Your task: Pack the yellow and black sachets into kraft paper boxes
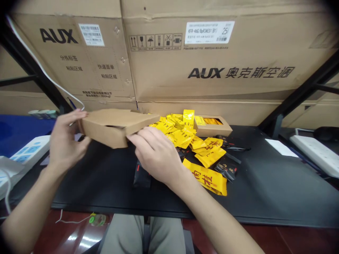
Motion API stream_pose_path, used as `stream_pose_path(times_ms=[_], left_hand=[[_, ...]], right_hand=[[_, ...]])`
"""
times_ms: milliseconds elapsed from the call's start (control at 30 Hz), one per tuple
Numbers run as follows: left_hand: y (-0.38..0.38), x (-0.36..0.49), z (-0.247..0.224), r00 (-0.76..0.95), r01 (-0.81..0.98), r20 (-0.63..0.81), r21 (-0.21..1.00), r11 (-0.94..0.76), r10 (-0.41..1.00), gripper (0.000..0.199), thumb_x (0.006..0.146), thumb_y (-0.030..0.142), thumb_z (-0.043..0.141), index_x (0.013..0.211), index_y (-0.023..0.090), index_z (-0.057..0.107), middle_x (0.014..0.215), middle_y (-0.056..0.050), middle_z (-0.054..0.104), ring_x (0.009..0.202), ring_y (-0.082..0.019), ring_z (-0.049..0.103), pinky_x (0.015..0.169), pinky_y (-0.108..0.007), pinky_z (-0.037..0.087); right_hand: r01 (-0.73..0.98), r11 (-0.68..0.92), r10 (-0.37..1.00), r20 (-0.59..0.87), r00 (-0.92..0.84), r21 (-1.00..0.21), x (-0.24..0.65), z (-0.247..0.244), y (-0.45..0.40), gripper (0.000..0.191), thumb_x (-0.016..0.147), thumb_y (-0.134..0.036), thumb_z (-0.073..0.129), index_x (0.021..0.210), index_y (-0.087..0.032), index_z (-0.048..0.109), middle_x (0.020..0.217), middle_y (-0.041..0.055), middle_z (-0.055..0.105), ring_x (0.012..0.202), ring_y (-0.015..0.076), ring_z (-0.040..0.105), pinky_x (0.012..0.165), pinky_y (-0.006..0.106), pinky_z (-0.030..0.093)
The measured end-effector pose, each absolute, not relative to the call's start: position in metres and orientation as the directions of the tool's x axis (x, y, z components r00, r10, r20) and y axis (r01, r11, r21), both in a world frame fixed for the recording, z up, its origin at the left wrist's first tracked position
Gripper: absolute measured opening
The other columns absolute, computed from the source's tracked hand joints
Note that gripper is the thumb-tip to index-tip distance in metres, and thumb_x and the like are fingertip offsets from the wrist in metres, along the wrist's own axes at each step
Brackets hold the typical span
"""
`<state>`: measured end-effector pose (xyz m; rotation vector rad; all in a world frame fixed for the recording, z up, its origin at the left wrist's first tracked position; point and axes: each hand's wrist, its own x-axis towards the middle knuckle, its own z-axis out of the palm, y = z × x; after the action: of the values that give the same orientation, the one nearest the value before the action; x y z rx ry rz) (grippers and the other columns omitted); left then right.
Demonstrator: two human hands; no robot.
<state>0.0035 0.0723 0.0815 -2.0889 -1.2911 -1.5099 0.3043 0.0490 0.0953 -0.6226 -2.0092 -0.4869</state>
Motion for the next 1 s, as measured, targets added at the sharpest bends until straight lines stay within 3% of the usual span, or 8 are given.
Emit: stream_pose_path(times_ms=[67, 167, 233, 300, 367, 500, 700, 1000], left_hand=[[0.068, 0.014, 0.11, 0.237, 0.846, 0.897, -0.001, -0.534, 0.373, 0.069, 0.083, 0.003, 0.064, 0.142, 0.034, 0.051, 0.145, -0.007, 0.062, 0.149, -0.03, 0.051, 0.123, -0.064, 0.041], [0.08, 0.029, 0.146, 0.364, 0.821, 0.895, -0.177, -0.542, 0.259, 0.051, 0.096, 0.009, 0.057, 0.139, 0.036, 0.055, 0.146, -0.002, 0.061, 0.153, -0.028, 0.044, 0.125, -0.062, 0.039], [0.098, 0.039, 0.161, 0.43, 0.808, 0.839, -0.194, -0.556, 0.333, 0.034, 0.105, 0.019, 0.047, 0.134, 0.029, 0.06, 0.142, -0.005, 0.063, 0.15, -0.026, 0.049, 0.124, -0.06, 0.039], [0.115, 0.049, 0.17, 0.457, 0.811, 0.781, -0.171, -0.56, 0.424, 0.033, 0.108, 0.026, 0.041, 0.134, 0.024, 0.062, 0.145, -0.008, 0.063, 0.153, -0.026, 0.046, 0.128, -0.058, 0.035], [0.128, 0.06, 0.175, 0.504, 0.796, 0.698, -0.147, -0.587, 0.509, 0.037, 0.11, 0.031, 0.036, 0.133, 0.025, 0.064, 0.148, -0.008, 0.064, 0.153, -0.023, 0.046, 0.129, -0.053, 0.035], [0.136, 0.07, 0.181, 0.409, 0.826, 0.716, -0.027, -0.563, 0.566, 0.04, 0.111, 0.037, 0.036, 0.137, 0.026, 0.064, 0.151, -0.005, 0.062, 0.158, -0.021, 0.039, 0.133, -0.051, 0.025], [0.14, 0.055, 0.184, 0.459, 0.832, 0.673, -0.097, -0.546, 0.58, 0.04, 0.11, 0.037, 0.039, 0.136, 0.021, 0.064, 0.15, -0.005, 0.063, 0.157, -0.025, 0.04, 0.128, -0.059, 0.026], [0.138, 0.03, 0.173, 0.425, 0.883, 0.703, -0.184, -0.431, 0.571, 0.042, 0.11, 0.039, 0.037, 0.139, 0.027, 0.065, 0.154, -0.005, 0.062, 0.156, -0.025, 0.041, 0.124, -0.061, 0.031]], right_hand=[[0.694, 0.72, 0.377, 0.834, -0.402, 0.009, 0.303, 0.102, 0.053, 0.031, 0.101, -0.013, 0.041, 0.107, -0.019, 0.071, 0.102, 0.011, 0.075, 0.102, 0.0229, 0.071, 0.092, 0.038, 0.059], [0.78, 0.612, 0.542, 0.787, -0.294, -0.13, 0.318, 0.102, 0.074, 0.032, 0.099, -0.015, 0.039, 0.096, -0.018, 0.07, 0.103, 0.0143, 0.075, 0.099, 0.0264, 0.07, 0.087, 0.041, 0.058], [0.8, 0.558, 0.605, 0.767, -0.213, -0.218, 0.333, 0.094, 0.091, 0.032, 0.098, -0.015, 0.038, 0.098, -0.018, 0.07, 0.105, 0.0144, 0.076, 0.1, 0.0267, 0.071, 0.089, 0.042, 0.057], [0.8, 0.53, 0.65, 0.741, -0.17, -0.281, 0.346, 0.082, 0.104, 0.035, 0.098, -0.014, 0.037, 0.107, -0.017, 0.071, 0.111, 0.0153, 0.076, 0.105, 0.027, 0.071, 0.092, 0.044, 0.057], [0.805, 0.512, 0.697, 0.694, -0.184, -0.301, 0.354, 0.068, 0.111, 0.038, 0.098, -0.015, 0.038, 0.116, -0.014, 0.072, 0.12, 0.0178, 0.075, 0.113, 0.0284, 0.07, 0.099, 0.048, 0.057], [0.847, 0.47, 0.765, 0.594, -0.25, -0.249, 0.362, 0.049, 0.107, 0.04, 0.1, -0.019, 0.043, 0.122, -0.01, 0.075, 0.129, 0.0177, 0.074, 0.127, 0.032, 0.065, 0.114, 0.054, 0.05], [0.87, 0.475, 0.814, 0.442, -0.378, -0.13, 0.364, 0.049, 0.095, 0.046, 0.085, -0.013, 0.057, 0.127, -0.008, 0.075, 0.141, 0.0163, 0.069, 0.146, 0.0391, 0.05, 0.122, 0.058, 0.043], [0.83, 0.547, 0.803, 0.351, -0.482, -0.112, 0.362, 0.045, 0.097, 0.058, 0.085, -0.007, 0.054, 0.142, -0.007, 0.066, 0.151, 0.0181, 0.061, 0.153, 0.0381, 0.043, 0.129, 0.058, 0.037]])
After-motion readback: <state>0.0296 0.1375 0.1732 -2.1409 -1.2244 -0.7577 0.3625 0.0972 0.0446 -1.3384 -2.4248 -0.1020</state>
